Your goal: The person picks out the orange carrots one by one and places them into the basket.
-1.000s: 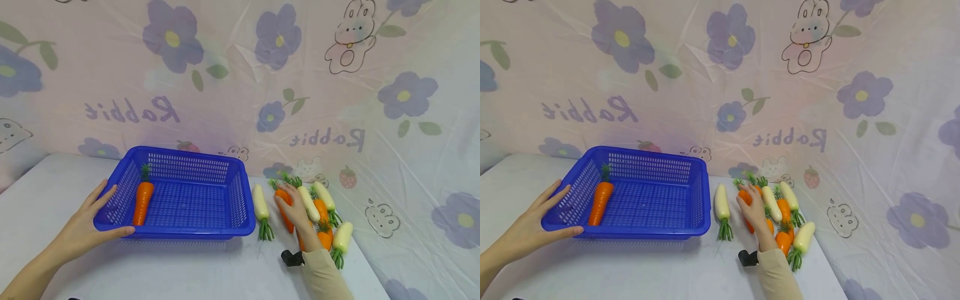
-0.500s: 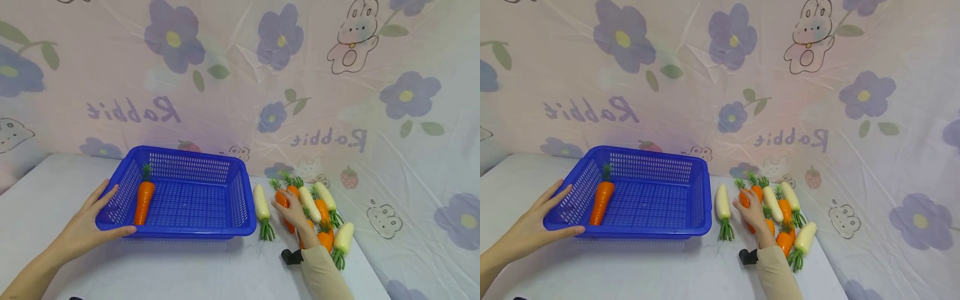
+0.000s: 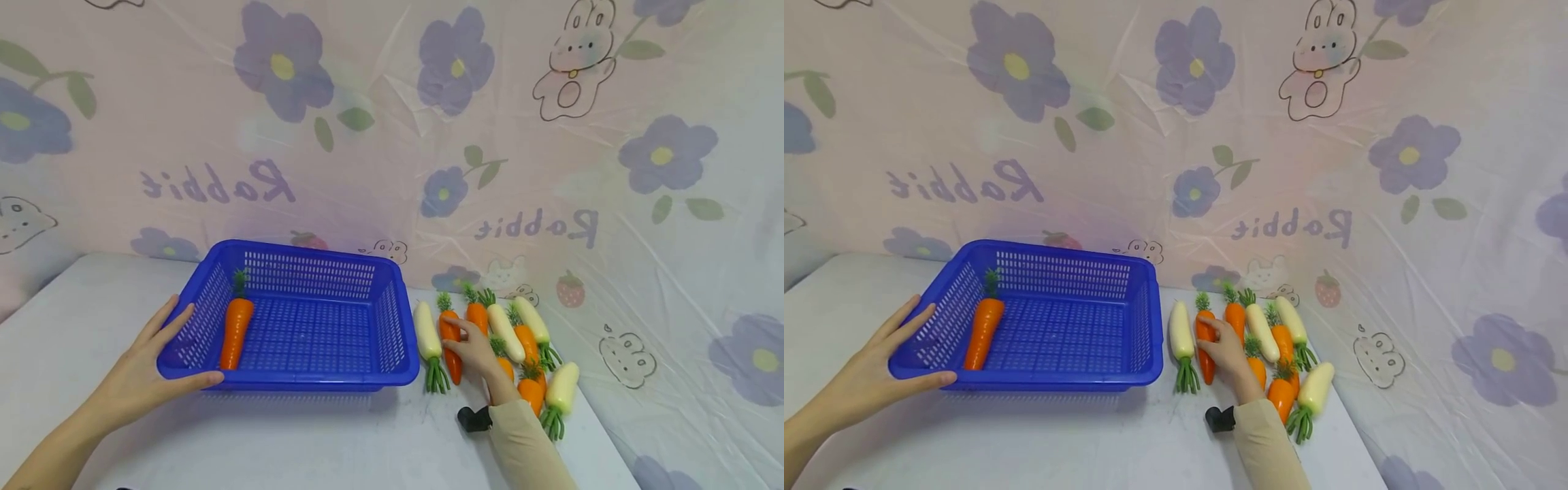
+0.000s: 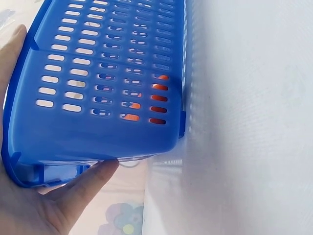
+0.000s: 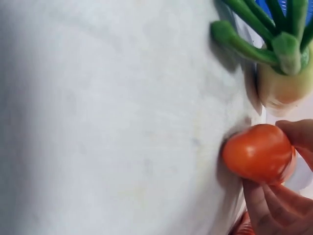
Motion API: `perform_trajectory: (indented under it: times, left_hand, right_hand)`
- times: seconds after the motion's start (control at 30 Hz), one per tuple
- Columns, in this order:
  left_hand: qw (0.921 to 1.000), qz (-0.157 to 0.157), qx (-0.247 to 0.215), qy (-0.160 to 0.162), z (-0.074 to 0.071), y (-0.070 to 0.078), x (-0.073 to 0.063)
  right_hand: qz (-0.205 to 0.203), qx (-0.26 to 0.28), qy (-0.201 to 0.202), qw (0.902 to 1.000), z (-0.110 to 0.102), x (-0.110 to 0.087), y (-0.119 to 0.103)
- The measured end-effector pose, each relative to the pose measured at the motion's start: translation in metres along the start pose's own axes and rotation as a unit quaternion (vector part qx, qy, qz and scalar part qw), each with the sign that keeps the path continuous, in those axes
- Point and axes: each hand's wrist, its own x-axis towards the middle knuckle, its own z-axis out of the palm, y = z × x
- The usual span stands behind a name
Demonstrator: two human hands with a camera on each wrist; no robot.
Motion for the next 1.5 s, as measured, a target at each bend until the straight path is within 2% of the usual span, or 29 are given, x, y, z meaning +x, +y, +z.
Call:
perform_trajectory:
  times: [0.23,0.4,0.5,0.73,1.0,1.27,1.5]
  left_hand:
    - [1.0,-0.007,0.003,-0.005,0.001,-0.001,-0.002]
    - [1.0,-0.005,0.004,-0.005,0.0,0.0,-0.001]
    - [1.0,-0.004,0.005,-0.005,-0.001,0.0,0.0]
    - [1.0,-0.002,0.008,-0.003,-0.002,0.001,0.001]
    - [1.0,-0.006,0.005,-0.006,-0.001,0.001,0.001]
    - [1.0,-0.005,0.0,-0.005,-0.001,0.001,0.002]
    - [0.9999,-0.008,0.003,-0.006,-0.001,0.002,0.001]
  right_hand:
    - [0.0,0.011,0.005,0.9999,0.0,0.002,0.0]
    - [0.014,0.029,0.006,0.9995,-0.002,0.004,0.0]
    - [0.016,0.023,0.022,0.9994,-0.002,0.004,0.0]
    - [-0.014,0.012,0.043,0.9989,-0.003,0.001,0.0]
    - [-0.015,0.029,0.062,0.9975,-0.012,-0.004,-0.007]
    - [-0.019,0.06,0.054,0.9966,-0.017,-0.007,-0.018]
    - [-0.026,0.071,0.063,0.9951,-0.018,-0.01,-0.024]
